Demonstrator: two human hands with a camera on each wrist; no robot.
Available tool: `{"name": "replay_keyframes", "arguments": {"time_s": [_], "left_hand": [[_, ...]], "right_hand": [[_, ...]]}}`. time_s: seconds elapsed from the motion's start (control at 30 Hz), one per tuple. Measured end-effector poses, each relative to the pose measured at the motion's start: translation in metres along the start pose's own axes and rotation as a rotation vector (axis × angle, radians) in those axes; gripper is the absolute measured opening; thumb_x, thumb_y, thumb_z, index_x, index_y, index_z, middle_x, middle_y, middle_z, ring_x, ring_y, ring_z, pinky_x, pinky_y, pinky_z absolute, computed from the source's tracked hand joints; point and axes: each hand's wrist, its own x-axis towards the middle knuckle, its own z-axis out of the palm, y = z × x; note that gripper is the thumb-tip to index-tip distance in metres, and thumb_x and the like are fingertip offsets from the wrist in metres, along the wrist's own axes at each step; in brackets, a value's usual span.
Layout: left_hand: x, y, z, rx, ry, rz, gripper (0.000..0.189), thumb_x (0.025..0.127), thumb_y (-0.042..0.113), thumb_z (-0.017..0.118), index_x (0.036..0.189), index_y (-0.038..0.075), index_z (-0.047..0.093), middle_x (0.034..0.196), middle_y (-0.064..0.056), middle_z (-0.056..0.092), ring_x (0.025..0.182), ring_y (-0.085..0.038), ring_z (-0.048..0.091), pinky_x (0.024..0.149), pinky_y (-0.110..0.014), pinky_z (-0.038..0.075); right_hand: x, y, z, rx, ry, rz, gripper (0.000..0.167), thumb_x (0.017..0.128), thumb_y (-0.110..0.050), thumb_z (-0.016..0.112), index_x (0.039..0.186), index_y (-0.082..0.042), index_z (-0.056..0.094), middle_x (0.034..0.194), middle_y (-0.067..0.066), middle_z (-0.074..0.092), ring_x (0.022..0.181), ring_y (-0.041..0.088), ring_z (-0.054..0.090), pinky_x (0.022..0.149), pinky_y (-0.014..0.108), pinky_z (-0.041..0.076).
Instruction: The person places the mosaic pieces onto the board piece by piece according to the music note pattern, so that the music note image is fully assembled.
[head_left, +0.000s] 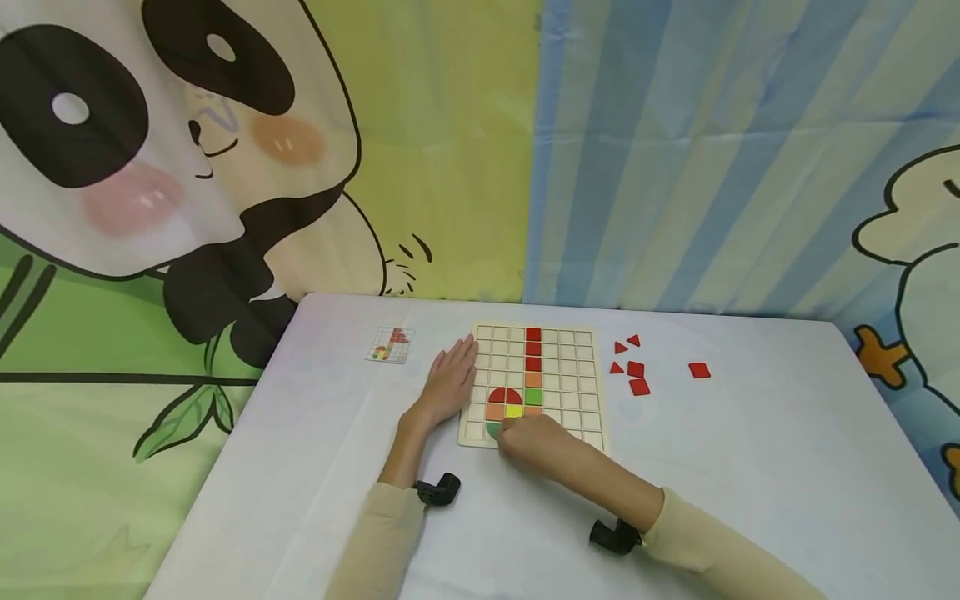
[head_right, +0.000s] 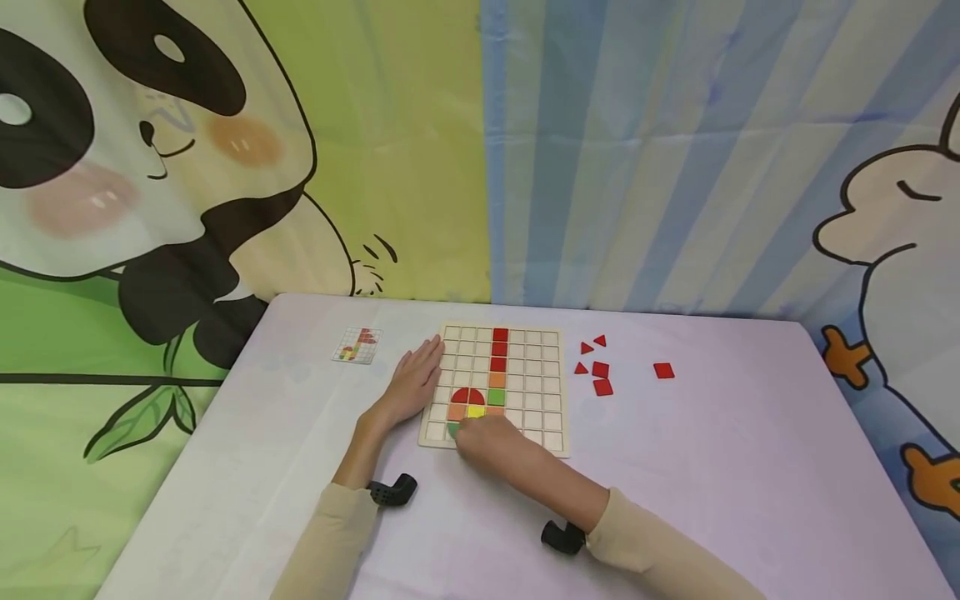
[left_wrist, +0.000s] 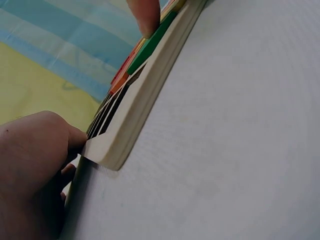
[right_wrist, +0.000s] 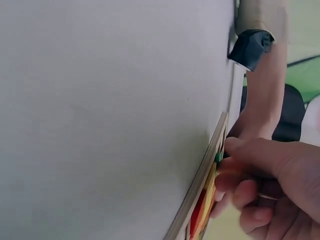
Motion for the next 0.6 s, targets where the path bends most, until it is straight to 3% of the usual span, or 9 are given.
{"name": "replay_keyframes", "arguments": {"time_s": [0.17, 0.27, 0.47, 0.6], "left_hand": [[0.0, -0.001, -0.001, 0.001, -0.005, -0.004, 0.056, 0.112, 0.023, 0.036, 0.164, 0.004, 0.025, 0.174, -0.009, 0.017, 0.162, -0.028, 0.013, 0.132, -0.051, 0.005], [0.001, -0.001, 0.0, 0.002, -0.01, 0.0, 0.056, 0.112, 0.024, 0.035, 0.164, 0.005, 0.024, 0.174, -0.009, 0.016, 0.162, -0.028, 0.012, 0.132, -0.051, 0.005], [0.001, 0.001, 0.0, -0.013, -0.025, -0.011, 0.057, 0.112, 0.024, 0.036, 0.164, 0.005, 0.023, 0.175, -0.008, 0.015, 0.162, -0.027, 0.011, 0.132, -0.05, 0.004], [-0.001, 0.001, -0.001, -0.023, -0.024, -0.011, 0.057, 0.112, 0.023, 0.037, 0.164, 0.005, 0.024, 0.174, -0.009, 0.015, 0.162, -0.028, 0.011, 0.132, -0.05, 0.004]], "right_hand": [[-0.014, 0.014, -0.005, 0.171, 0.084, -0.017, 0.005, 0.094, -0.01, 0.074, 0.093, -0.008, 0.078, 0.072, -0.002, 0.061, 0.06, 0.006, 0.042, 0.055, 0.015, 0.038], [-0.028, 0.035, -0.008, 0.262, 0.147, 0.022, 0.007, 0.094, -0.012, 0.076, 0.096, -0.006, 0.079, 0.072, -0.001, 0.063, 0.061, 0.005, 0.046, 0.056, 0.014, 0.039], [-0.054, 0.11, -0.013, 0.369, 0.148, 0.291, 0.029, 0.095, -0.011, 0.074, 0.119, 0.006, 0.075, 0.094, 0.012, 0.075, 0.07, 0.01, 0.057, 0.059, 0.02, 0.047], [-0.067, 0.166, -0.012, 0.392, 0.172, 0.415, 0.032, 0.096, -0.005, 0.07, 0.125, 0.01, 0.069, 0.096, 0.015, 0.073, 0.076, 0.019, 0.061, 0.064, 0.028, 0.054]]}}
